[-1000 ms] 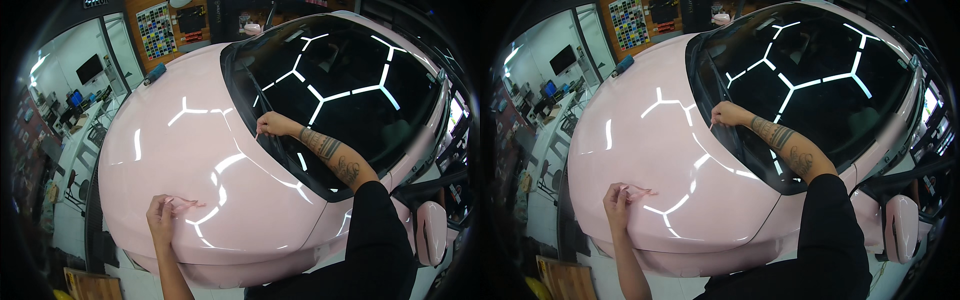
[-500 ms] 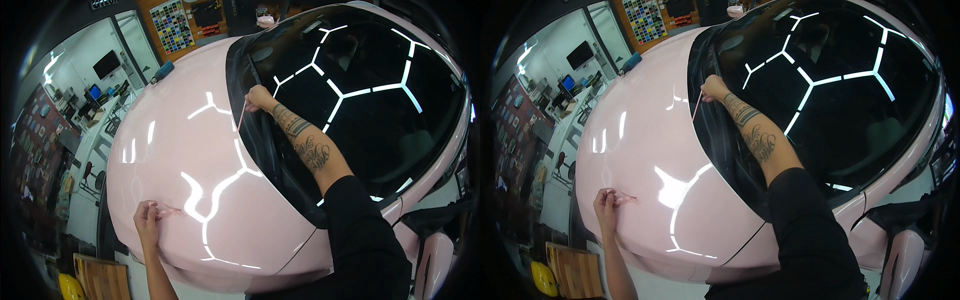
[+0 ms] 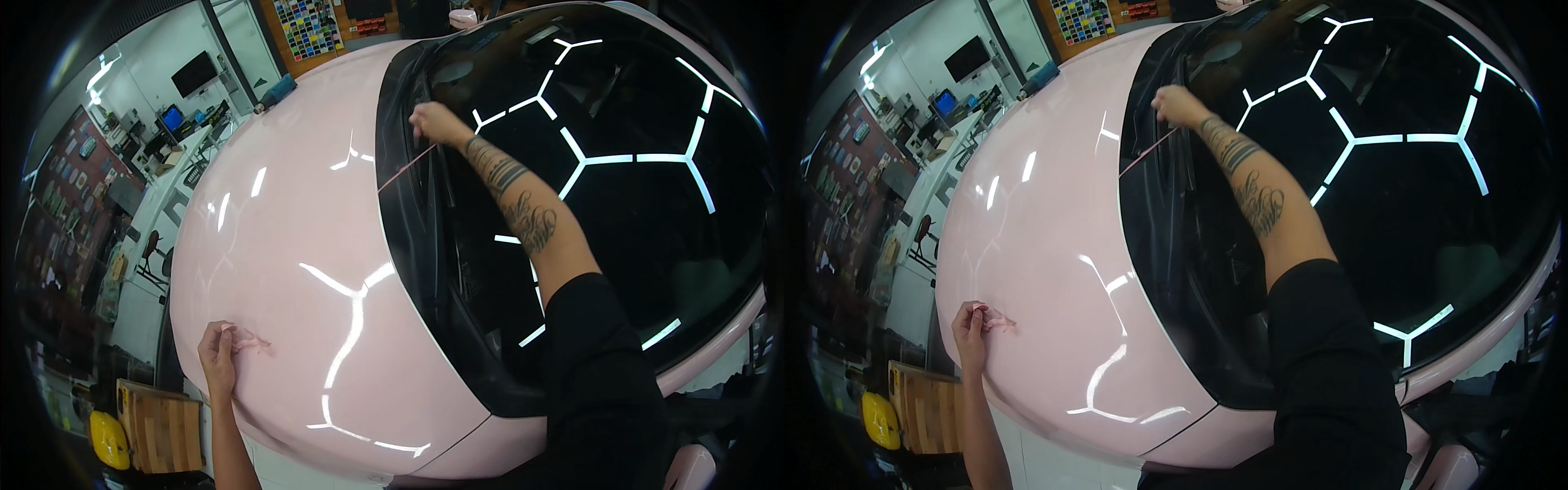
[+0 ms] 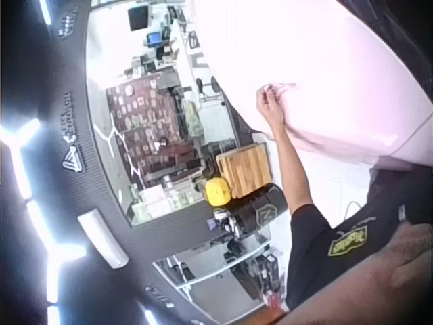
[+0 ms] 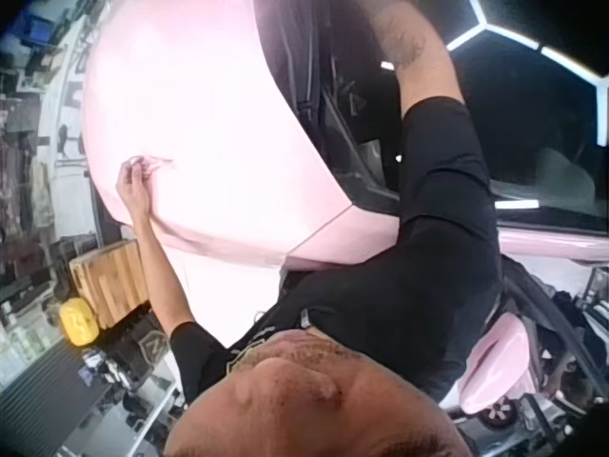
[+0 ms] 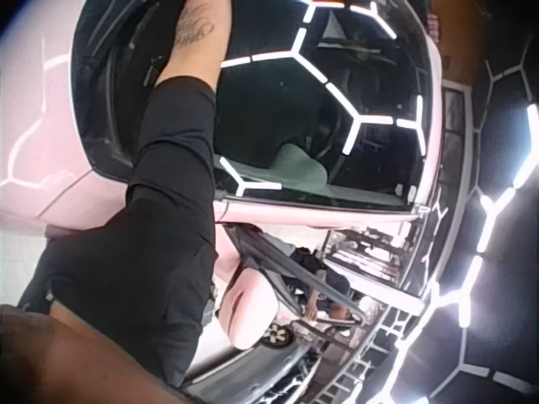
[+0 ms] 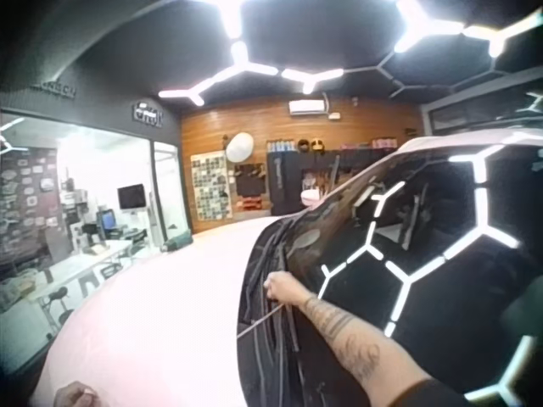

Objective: The person applies a pink vinyl wrap to the hood of a car. They use a heat gun to warm the material and a squeegee to smooth it out, working around the headlights and windshield. The person also uses a knife to trim the excess wrap along the edges of the hood and windshield.

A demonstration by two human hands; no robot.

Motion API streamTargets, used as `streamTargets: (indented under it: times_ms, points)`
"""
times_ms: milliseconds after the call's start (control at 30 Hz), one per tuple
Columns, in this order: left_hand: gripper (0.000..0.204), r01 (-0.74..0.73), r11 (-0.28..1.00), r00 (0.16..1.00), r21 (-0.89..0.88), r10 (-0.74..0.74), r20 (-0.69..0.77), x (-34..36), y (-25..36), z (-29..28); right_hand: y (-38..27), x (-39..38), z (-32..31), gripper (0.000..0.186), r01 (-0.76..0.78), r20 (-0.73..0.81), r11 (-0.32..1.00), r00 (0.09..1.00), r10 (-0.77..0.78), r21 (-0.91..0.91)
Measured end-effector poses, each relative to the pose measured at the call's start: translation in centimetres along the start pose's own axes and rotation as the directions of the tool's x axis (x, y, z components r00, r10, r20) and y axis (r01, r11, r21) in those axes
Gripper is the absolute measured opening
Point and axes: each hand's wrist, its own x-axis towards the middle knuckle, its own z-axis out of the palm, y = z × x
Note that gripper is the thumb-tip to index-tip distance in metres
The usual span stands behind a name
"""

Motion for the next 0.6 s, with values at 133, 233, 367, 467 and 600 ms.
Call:
streamTargets:
  times_ms: [133,233,367,467,600]
  points:
    - [0.012,0.052,0.999,0.999,-0.007,-0.052,0.010,-0.5,0.1,-0.8,2.8,-1.1,-9.7,0.013,-0.322,-0.226,0.706,0.947,0.230,-0.631]
    - [0.013,0.044,0.999,0.999,-0.024,-0.044,-0.001,0.9,-0.9,0.9,8.0,-2.1,-15.9,0.015,-0.009,-0.209,0.734,0.961,-0.181,-0.679]
    - [0.018,0.061,0.996,0.998,-0.067,-0.063,-0.028,0.5,0.5,1.0,0.9,0.1,-4.5,0.019,0.005,0.052,0.798,0.998,0.033,-0.603]
    - [0.021,0.061,0.997,0.998,-0.048,-0.063,-0.031,1.4,-0.2,0.5,-2.4,0.6,4.7,0.024,-0.182,0.183,0.941,0.953,0.240,-0.286]
    - [0.022,0.063,0.996,0.998,-0.059,-0.064,-0.010,0.8,-0.4,0.2,-4.6,-0.8,7.1,0.027,-0.655,0.560,0.714,0.699,0.446,0.249]
